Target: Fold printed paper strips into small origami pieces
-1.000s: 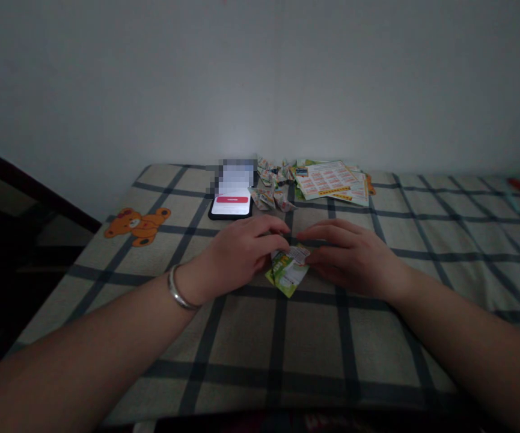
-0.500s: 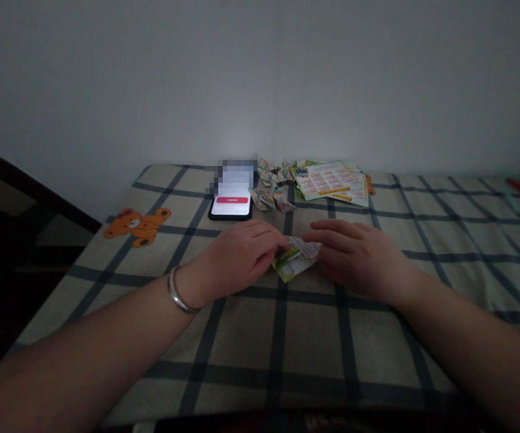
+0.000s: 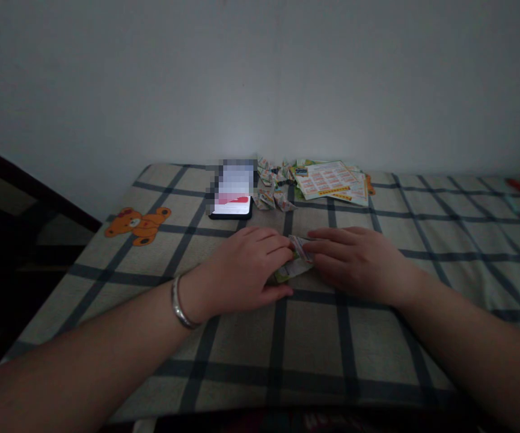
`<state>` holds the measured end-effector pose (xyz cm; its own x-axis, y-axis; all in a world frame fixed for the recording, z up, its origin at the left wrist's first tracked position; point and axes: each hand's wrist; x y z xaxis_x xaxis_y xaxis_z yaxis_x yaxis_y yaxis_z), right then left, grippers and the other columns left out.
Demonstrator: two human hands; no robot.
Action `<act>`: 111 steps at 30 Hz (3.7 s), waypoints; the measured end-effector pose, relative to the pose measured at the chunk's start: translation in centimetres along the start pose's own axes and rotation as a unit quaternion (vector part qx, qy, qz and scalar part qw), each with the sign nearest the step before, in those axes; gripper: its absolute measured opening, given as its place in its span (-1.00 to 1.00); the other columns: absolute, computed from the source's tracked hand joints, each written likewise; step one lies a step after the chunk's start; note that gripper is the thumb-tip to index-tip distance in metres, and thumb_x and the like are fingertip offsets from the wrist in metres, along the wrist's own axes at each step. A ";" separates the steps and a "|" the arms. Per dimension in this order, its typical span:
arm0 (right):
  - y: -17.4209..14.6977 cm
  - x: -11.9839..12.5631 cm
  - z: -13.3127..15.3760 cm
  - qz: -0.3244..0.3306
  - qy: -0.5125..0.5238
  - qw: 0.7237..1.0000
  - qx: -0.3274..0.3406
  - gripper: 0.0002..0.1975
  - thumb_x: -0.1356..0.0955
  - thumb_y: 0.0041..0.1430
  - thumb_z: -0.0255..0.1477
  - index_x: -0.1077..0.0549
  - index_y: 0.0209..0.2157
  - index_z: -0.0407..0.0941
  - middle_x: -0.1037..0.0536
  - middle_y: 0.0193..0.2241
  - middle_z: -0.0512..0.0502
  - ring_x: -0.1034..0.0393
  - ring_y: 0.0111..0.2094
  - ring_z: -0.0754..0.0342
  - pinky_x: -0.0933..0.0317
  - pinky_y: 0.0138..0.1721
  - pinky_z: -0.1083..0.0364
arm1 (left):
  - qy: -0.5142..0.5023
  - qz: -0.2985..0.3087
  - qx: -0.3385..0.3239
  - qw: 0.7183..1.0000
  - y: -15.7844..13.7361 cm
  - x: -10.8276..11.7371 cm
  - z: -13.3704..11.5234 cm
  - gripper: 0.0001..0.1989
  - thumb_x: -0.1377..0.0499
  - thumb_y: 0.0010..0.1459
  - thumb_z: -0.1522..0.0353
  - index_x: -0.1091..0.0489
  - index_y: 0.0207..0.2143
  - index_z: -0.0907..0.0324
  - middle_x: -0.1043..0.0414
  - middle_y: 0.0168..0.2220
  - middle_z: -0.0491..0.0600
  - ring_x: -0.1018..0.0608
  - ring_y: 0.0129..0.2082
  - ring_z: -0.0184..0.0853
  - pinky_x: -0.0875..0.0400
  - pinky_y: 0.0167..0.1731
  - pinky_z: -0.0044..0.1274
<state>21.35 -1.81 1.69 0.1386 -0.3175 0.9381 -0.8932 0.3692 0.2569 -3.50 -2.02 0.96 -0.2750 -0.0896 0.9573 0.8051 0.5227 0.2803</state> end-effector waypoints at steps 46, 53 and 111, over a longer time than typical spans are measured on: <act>1.6 -1.0 0.6 0.035 0.205 0.940 -0.270 -0.93 -0.30 0.19 -0.47 -0.36 -0.38 -0.13 -0.43 -0.40 -0.08 -0.32 -0.37 0.06 -0.16 -0.36 0.10 | -0.039 -0.075 0.039 0.996 0.7 -1.2 0.9 -0.91 -0.16 0.22 0.42 -0.48 -0.27 0.21 -0.57 -0.18 -0.01 -0.44 0.13 -0.13 -0.24 0.21 -0.16; 1.9 -0.9 0.7 0.053 0.193 0.939 -0.280 -0.91 -0.28 0.21 -0.48 -0.37 -0.38 -0.15 -0.43 -0.38 -0.11 -0.32 -0.37 0.05 -0.15 -0.34 0.09 | -0.036 -0.077 0.042 0.995 0.9 -1.2 0.9 -0.93 -0.19 0.19 0.44 -0.48 -0.30 0.25 -0.57 -0.20 0.03 -0.47 0.10 -0.13 -0.33 0.16 -0.24; 1.3 -0.2 0.6 0.104 0.071 0.988 -0.094 -0.81 -0.29 0.26 -0.52 -0.52 -0.18 -0.05 -0.52 -0.21 -0.11 -0.34 -0.24 -0.01 -0.20 -0.31 0.06 | 0.090 0.034 -0.074 0.993 0.6 0.1 0.1 -0.84 -0.12 0.25 0.46 -0.44 -0.15 0.18 -0.48 -0.15 -0.01 -0.47 -0.09 -0.18 -0.41 -0.01 -0.28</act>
<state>19.93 -1.79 1.65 0.0317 -0.0974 0.9947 -0.8154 0.5731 0.0821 -3.10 -1.64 1.27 -0.1294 -0.2148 0.9680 0.8904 0.4044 0.2087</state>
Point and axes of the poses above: each hand's wrist, its own y-axis towards the middle knuckle, its own x-axis out of the back of the hand, z = x × y
